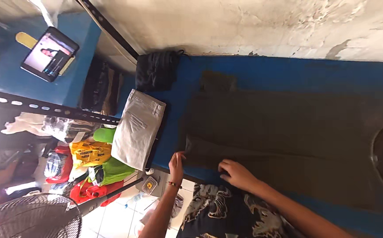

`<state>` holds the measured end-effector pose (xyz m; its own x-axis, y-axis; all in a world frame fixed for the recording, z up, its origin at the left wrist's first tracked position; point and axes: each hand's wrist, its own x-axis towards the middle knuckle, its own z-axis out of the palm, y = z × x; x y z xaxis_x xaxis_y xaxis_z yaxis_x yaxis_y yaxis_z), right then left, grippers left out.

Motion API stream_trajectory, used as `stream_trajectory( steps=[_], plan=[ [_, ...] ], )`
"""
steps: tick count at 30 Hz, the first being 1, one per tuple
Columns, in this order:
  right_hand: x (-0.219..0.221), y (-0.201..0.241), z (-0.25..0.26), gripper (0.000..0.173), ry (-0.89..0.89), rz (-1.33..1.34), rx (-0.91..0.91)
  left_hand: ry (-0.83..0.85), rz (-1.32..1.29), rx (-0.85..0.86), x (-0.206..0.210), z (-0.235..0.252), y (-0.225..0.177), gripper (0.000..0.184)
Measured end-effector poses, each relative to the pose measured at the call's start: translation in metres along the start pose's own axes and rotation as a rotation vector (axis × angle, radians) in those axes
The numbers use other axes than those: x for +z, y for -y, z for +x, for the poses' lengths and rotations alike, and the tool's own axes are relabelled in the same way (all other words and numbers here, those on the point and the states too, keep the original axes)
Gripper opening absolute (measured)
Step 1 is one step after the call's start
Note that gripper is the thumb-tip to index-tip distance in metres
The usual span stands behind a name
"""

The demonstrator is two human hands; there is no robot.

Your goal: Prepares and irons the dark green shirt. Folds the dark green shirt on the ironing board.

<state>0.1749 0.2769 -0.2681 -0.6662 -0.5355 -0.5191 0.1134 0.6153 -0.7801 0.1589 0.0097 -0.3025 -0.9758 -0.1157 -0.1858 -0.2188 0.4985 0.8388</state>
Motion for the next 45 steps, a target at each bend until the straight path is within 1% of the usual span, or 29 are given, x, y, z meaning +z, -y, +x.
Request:
stream_trajectory(
  steps=[1,2,4,5,6,8,10,12,14,16,17,19,20,23,25,27,28,29,31,32,33,34,35,36,37,39,41,43,45],
  plan=[
    [0.004,-0.006,-0.002,0.028,-0.075,0.122,0.113,0.057,0.048,-0.081,-0.004,0.005,-0.001,0.04],
    [0.006,-0.01,-0.005,0.028,-0.174,0.273,0.241,0.088,0.107,-0.121,-0.006,0.013,-0.006,0.036],
    [0.008,-0.016,-0.005,0.031,-0.379,0.616,0.49,0.14,0.187,-0.155,-0.006,0.035,-0.025,0.035],
    [0.008,-0.015,-0.004,0.032,-0.476,0.779,0.569,0.162,0.2,-0.179,-0.003,0.046,-0.035,0.038],
    [0.008,-0.015,-0.002,0.033,-0.56,0.917,0.607,0.183,0.208,-0.211,-0.001,0.058,-0.044,0.041],
    [0.01,-0.01,0.005,0.035,-0.665,1.112,0.629,0.223,0.228,-0.274,0.006,0.077,-0.055,0.05],
    [0.011,-0.005,0.015,0.031,-0.725,1.216,0.644,0.279,0.254,-0.337,0.011,0.091,-0.061,0.061],
    [0.01,-0.002,0.022,0.02,-0.765,1.243,0.659,0.317,0.224,-0.39,0.013,0.102,-0.062,0.063],
    [0.004,-0.003,0.027,0.013,-0.819,1.196,0.646,0.257,0.123,-0.378,0.017,0.112,-0.057,0.06],
    [0.002,-0.007,0.027,0.016,-0.838,1.108,0.625,0.183,0.092,-0.324,0.023,0.112,-0.051,0.056],
    [0.002,-0.009,0.026,0.021,-0.824,1.062,0.619,0.133,0.145,-0.279,0.028,0.106,-0.05,0.053],
    [0.006,-0.009,0.026,0.032,-0.754,0.952,0.612,0.03,0.319,-0.117,0.039,0.085,-0.054,0.045],
    [0.009,-0.007,0.027,0.036,-0.708,0.879,0.606,0.028,0.38,-0.003,0.045,0.073,-0.053,0.039],
    [0.015,-0.006,0.033,0.038,-0.584,0.637,0.593,0.199,0.501,0.303,0.069,0.043,-0.031,0.03],
    [0.012,-0.012,0.032,0.032,-0.547,0.497,0.613,0.245,0.501,0.352,0.072,0.037,-0.01,0.031],
    [0.006,-0.008,0.024,0.031,-0.53,0.287,0.619,0.242,0.472,0.353,0.07,0.038,-0.004,0.033],
    [0.005,0.002,0.019,0.03,-0.544,0.165,0.582,0.245,0.451,0.34,0.07,0.038,-0.003,0.033],
    [0.011,0.011,0.017,0.029,-0.6,0.018,0.487,0.249,0.434,0.338,0.069,0.038,-0.003,0.034],
    [0.032,0.014,0.025,0.024,-0.758,-0.282,0.136,0.242,0.425,0.374,0.07,0.039,0.0,0.035],
    [0.04,0.009,0.033,0.025,-0.759,-0.383,-0.03,0.24,0.438,0.394,0.071,0.039,0.001,0.036],
    [0.046,0.002,0.038,0.033,-0.668,-0.457,-0.101,0.24,0.46,0.409,0.071,0.04,0.002,0.036],
    [0.047,-0.007,0.037,0.046,-0.507,-0.481,-0.061,0.247,0.49,0.415,0.071,0.04,0.003,0.037],
    [0.046,-0.018,0.033,0.057,-0.397,-0.488,-0.009,0.252,0.517,0.418,0.071,0.041,0.003,0.039],
    [0.044,-0.028,0.025,0.064,-0.358,-0.489,0.023,0.245,0.541,0.422,0.071,0.042,0.004,0.04],
    [0.041,-0.036,0.013,0.068,-0.369,-0.485,0.039,0.235,0.56,0.419,0.072,0.042,0.003,0.04],
    [0.03,-0.052,-0.021,0.068,-0.529,-0.504,0.043,0.216,0.601,0.406,0.074,0.037,-0.001,0.042],
    [-0.001,-0.08,-0.072,0.064,-0.755,-0.595,0.105,0.188,0.652,0.395,0.076,0.028,-0.004,0.047],
    [-0.051,-0.121,-0.143,0.066,-0.93,-0.61,0.286,0.179,0.704,0.369,0.073,0.02,-0.002,0.056],
    [-0.102,-0.181,-0.228,0.075,-1.049,-0.545,0.506,0.179,0.748,0.309,0.064,0.017,0.002,0.061]
  ],
)
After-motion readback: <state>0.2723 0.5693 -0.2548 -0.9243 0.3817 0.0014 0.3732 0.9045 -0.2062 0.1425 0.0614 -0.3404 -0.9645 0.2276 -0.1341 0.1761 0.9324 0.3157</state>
